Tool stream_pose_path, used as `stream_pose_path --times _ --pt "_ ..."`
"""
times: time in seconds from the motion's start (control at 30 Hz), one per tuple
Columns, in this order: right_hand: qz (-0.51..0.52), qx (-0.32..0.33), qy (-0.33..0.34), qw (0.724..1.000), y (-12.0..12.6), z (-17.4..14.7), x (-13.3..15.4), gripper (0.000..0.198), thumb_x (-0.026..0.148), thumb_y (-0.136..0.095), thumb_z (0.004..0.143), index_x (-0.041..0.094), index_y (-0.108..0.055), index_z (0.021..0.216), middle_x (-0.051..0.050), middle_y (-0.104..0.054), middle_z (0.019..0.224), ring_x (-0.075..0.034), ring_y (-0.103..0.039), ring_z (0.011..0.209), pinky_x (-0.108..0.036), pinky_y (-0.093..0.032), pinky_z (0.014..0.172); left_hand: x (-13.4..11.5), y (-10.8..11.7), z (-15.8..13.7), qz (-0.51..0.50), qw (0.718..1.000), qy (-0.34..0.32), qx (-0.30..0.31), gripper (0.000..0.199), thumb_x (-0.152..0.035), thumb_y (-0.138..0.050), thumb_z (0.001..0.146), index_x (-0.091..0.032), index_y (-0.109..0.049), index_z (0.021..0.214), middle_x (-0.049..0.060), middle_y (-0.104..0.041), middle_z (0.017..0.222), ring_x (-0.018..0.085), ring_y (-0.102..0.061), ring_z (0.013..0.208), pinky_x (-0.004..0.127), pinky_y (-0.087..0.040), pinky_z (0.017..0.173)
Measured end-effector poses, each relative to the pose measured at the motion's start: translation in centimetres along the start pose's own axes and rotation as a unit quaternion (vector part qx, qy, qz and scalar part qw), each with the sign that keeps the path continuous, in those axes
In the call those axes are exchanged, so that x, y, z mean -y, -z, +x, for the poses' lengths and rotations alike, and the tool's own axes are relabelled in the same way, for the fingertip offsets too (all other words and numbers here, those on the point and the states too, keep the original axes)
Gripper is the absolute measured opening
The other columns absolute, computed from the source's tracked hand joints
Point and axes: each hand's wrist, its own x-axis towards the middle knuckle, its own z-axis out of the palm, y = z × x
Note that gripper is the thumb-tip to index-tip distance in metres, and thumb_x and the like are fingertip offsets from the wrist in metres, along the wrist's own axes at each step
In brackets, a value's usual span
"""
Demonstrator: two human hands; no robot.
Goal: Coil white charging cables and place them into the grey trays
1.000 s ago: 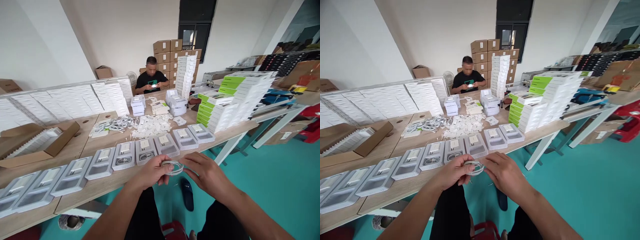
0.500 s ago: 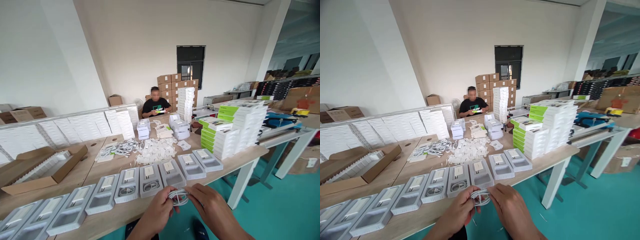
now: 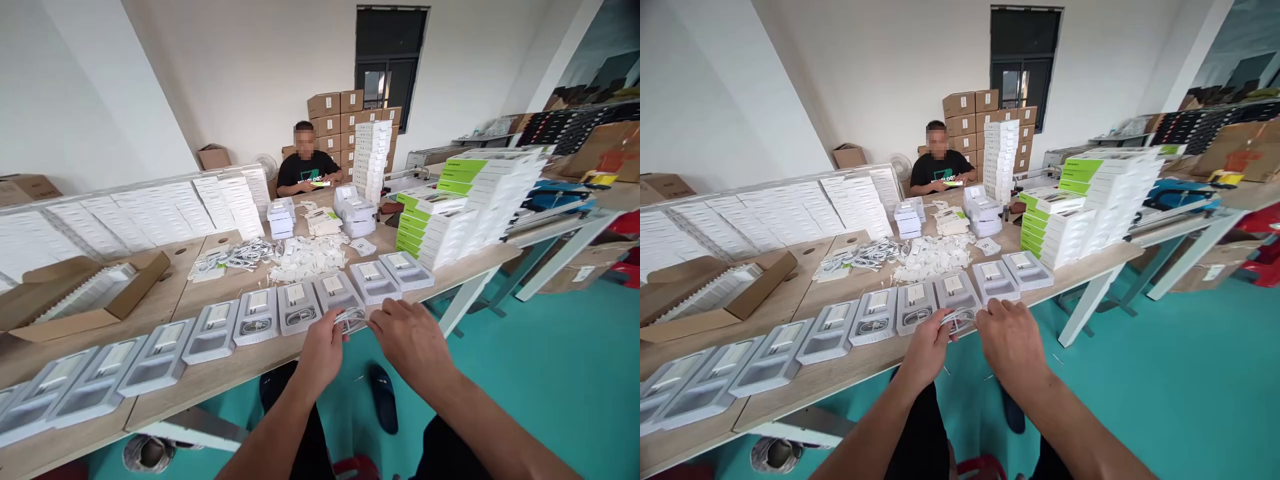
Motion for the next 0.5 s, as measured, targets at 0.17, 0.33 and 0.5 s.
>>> stream_pose_path --times 0.17,0.33,0.5 --pt "0.252 0.02 -0.127 0.959 -1.1 1.4 0.8 0.025 0.035 -0.042 0.096 0.023 -0.056 0.079 0.001 -0.064 0.065 -0.016 -0.055 0.057 -0.028 -0.032 0.051 1.0 -1.2 1.0 -0.011 0.999 -0.033 -0.037 0.033 -0.031 -0.036 0.097 -0.024 -0.059 0.119 0.005 -0.069 0.095 0.018 -0.063 0.072 0.03 -0.044 0.068" --pt "0.428 -0.004 -0.182 0.885 -2.9 2.2 1.2 0.023 0.041 -0.043 0.094 0.024 -0.057 0.086 0.002 -0.067 0.066 -0.018 -0.064 0.065 -0.03 -0.046 0.063 1.2 -2.1 1.4 -0.063 0.995 -0.049 -0.058 0.031 -0.028 -0.038 0.095 -0.021 -0.06 0.116 0.004 -0.066 0.086 0.017 -0.058 0.073 0.03 -0.043 0.07" --pt "0.592 0.031 -0.199 0.781 -3.5 1.9 1.2 0.024 0.042 -0.048 0.09 0.021 -0.06 0.087 -0.002 -0.069 0.071 -0.018 -0.065 0.063 -0.033 -0.054 0.066 1.2 -2.3 1.6 -0.233 0.972 -0.026 -0.021 0.028 -0.023 -0.041 0.09 -0.017 -0.062 0.108 0.001 -0.058 0.078 0.013 -0.046 0.064 0.025 -0.036 0.059"
